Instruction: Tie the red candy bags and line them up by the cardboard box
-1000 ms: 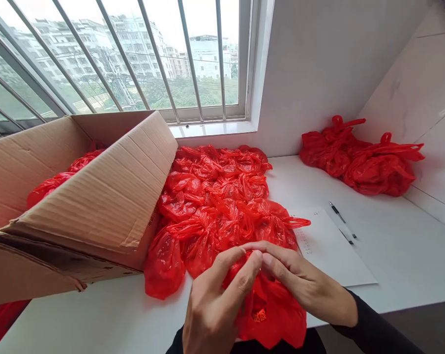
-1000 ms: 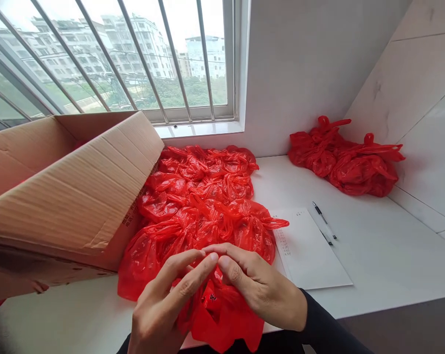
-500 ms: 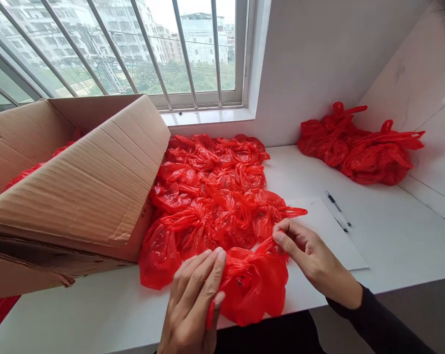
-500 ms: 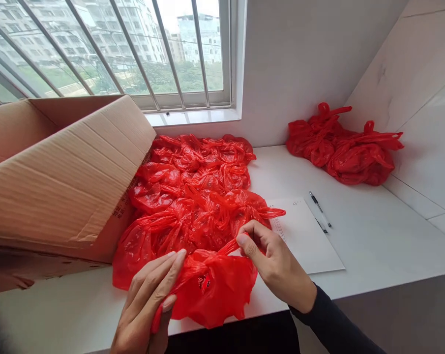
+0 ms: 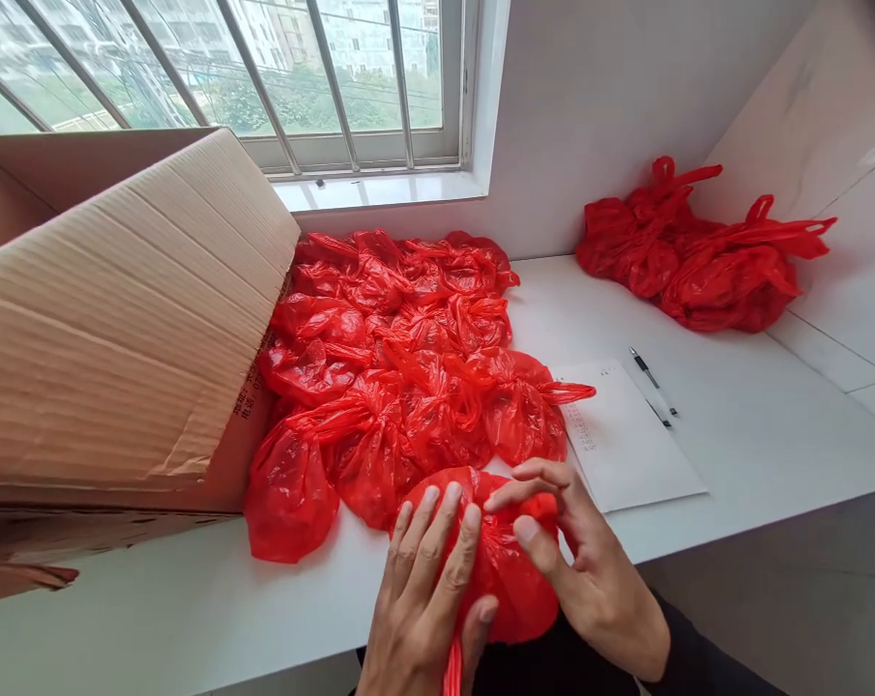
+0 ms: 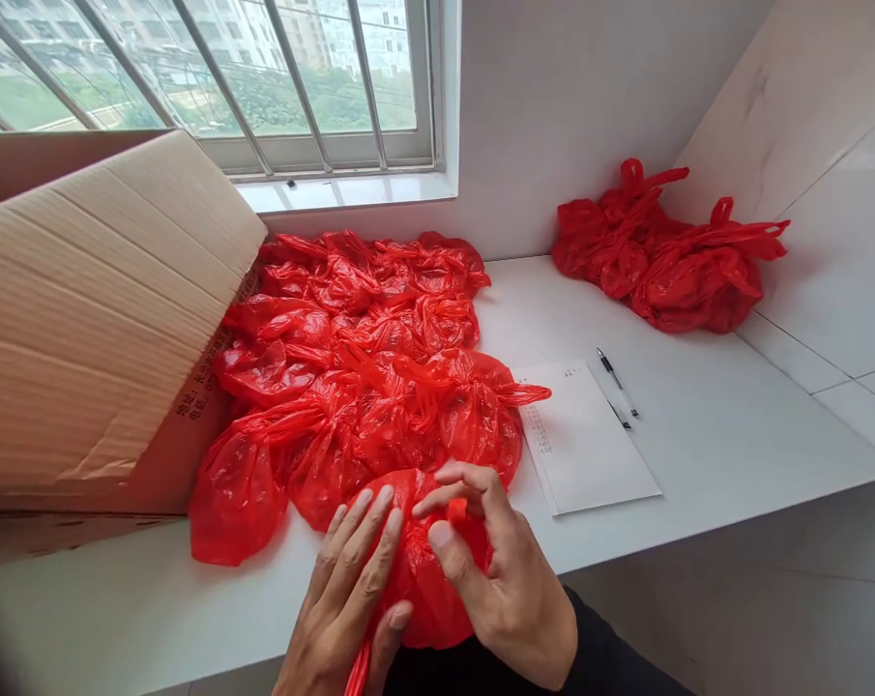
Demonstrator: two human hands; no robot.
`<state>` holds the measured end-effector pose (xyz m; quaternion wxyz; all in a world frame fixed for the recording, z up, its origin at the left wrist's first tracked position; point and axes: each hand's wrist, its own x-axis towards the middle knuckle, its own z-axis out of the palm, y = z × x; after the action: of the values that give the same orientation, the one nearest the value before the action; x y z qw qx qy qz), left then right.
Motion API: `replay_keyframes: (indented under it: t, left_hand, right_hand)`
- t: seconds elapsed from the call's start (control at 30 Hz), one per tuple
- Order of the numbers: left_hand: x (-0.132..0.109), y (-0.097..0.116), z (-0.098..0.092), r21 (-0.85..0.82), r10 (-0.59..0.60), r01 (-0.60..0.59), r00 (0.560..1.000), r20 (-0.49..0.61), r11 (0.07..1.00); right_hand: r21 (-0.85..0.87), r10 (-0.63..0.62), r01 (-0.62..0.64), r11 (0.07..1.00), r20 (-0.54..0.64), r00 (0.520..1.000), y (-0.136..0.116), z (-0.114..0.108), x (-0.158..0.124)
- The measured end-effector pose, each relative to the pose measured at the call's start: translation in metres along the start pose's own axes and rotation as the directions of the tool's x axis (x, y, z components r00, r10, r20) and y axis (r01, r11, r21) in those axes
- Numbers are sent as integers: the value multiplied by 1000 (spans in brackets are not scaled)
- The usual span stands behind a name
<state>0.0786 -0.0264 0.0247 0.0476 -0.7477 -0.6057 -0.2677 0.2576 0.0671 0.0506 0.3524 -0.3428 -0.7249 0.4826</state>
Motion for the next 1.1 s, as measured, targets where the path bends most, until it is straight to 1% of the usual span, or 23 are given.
replay_keyframes:
  t: [0.03,0.07,0.13,0.2,0.27,0.43,0.67,0.8,0.87,0.93,1.0,1.03,1.1]
  left_hand:
    - [0,0,6,45,31,-32,999,36,998]
    - [-1,-1,12,88,54,-59,997,61,994]
    - [-5,-3,23,159,81,-90,995,65,983]
    - [-10,-4,32,199,90,-100,994,57,975]
    - [-13,-5,38,216,77,-91,994,71,972]
    - [-14,-4,43,216,37,-57,995,95,975]
    - [-10,0,46,186,-11,-5,996,88,982]
    - [-11,-4,47,194,-14,-3,996,87,981]
    - [-12,-6,46,180,9,-25,996,91,983]
    - [-15,-7,44,120,7,-21,993,116,993]
    - [-17,-4,39,14,-68,67,992,103,998]
    - [-18,-3,36,-45,-128,131,989,71,990]
    - [-19,-1,30,-145,-247,239,968,-36,960]
  right_hand:
    - [-107,-68,74,991,53,996,5,5,-2]
    - [-217,-132,154,964,112,985,11,9,-4]
    - [-386,-216,286,877,217,952,25,15,-8]
    - [-481,-241,344,806,264,934,39,19,-10]
    - [-519,-250,363,774,277,928,50,21,-11]
    - [-517,-266,370,772,265,927,60,23,-11]
    - [-524,-271,370,767,258,927,66,25,-9]
    - [-531,-268,373,761,266,926,67,26,-9]
    - [-519,-267,372,770,268,926,66,26,-10]
    - [-482,-255,346,805,247,935,63,24,-12]
    - [-429,-227,283,858,178,958,60,20,-15]
    - [-395,-216,251,884,131,968,58,18,-17]
    - [-324,-198,203,924,48,979,56,11,-20]
